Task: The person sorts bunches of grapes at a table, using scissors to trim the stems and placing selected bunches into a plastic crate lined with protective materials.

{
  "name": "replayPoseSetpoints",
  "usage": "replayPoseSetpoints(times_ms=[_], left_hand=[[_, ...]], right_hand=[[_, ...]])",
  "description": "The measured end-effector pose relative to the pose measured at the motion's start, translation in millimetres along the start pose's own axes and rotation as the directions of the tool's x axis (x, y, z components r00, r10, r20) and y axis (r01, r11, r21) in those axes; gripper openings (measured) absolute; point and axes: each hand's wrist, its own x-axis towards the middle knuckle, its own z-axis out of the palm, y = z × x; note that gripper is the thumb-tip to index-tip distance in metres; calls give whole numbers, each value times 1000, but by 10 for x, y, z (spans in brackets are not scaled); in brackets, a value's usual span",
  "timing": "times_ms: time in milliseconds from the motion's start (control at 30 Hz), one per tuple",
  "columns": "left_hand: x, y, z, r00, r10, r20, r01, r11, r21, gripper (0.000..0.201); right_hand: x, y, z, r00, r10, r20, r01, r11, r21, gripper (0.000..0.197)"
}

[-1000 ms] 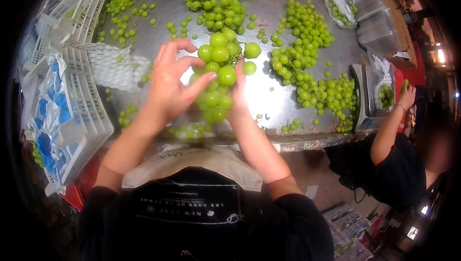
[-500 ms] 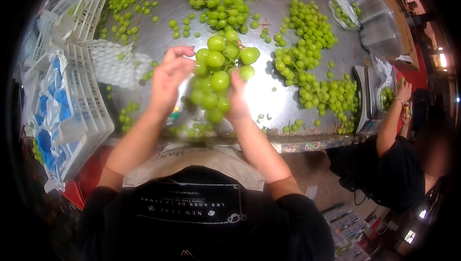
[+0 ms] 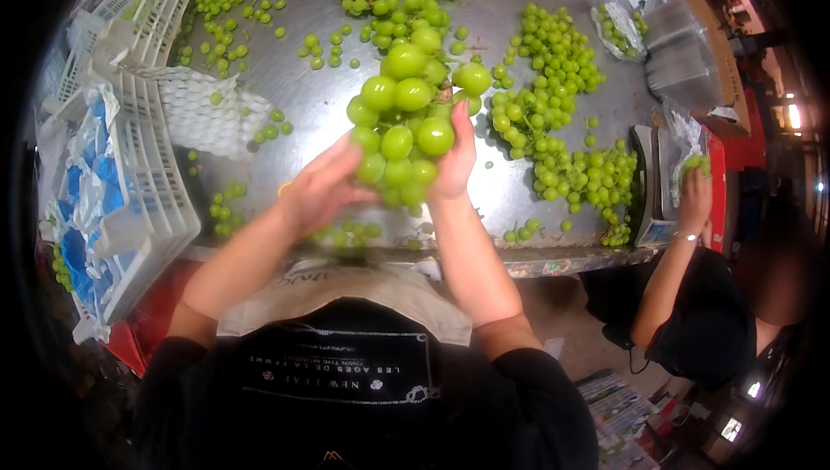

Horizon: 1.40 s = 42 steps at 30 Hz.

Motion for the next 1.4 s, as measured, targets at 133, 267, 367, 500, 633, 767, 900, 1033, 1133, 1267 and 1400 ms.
replayPoseSetpoints(times_ms=[133, 267, 367, 500, 633, 767, 900, 1033, 1133, 1267, 1400], left_hand=[[31, 10, -68, 981, 165, 102, -170, 985, 41, 64], [-49, 140, 85, 936, 352, -12, -332, 892, 306, 69], [-115, 188, 77, 884, 463, 65, -439, 776, 453, 65], [-65, 244, 39, 887, 461, 31, -406, 748, 525, 53], [-55, 203, 26, 858, 511, -51, -402, 730, 553, 45], [-52, 84, -100, 929, 365, -62, -305, 849, 432, 38], [6, -198, -721, 964, 216, -153, -36, 680, 732, 29], [-223, -562, -1373, 972, 228, -53, 93, -168, 981, 25], [-443, -723, -1460, 950, 308, 46, 2, -154, 988, 26], [-509, -758, -1384, 925, 372, 78, -6, -191, 982, 33], [-478, -790, -1467, 967, 254, 3, 46, -187, 981, 46]], right_hand=[[-99, -182, 122, 999, 37, 6, -29, 859, -511, 66], [8, -166, 60, 997, 4, -82, -12, 995, -102, 68], [46, -53, -89, 997, 72, 39, -81, 952, 294, 74], [55, 15, -179, 989, 146, 30, -145, 898, 415, 62], [30, 63, -199, 990, 142, -17, -119, 886, 448, 51], [18, 45, -270, 989, 136, -53, -95, 873, 479, 49], [5, -11, -241, 984, 174, -39, -117, 795, 595, 49], [-36, -61, -212, 982, 181, -61, -130, 867, 481, 47], [-108, -104, -238, 972, 182, -150, -116, 923, 367, 50], [-133, -137, -161, 955, 180, -237, -131, 970, 206, 53], [-165, -119, -68, 936, 126, -327, -125, 992, 27, 51]])
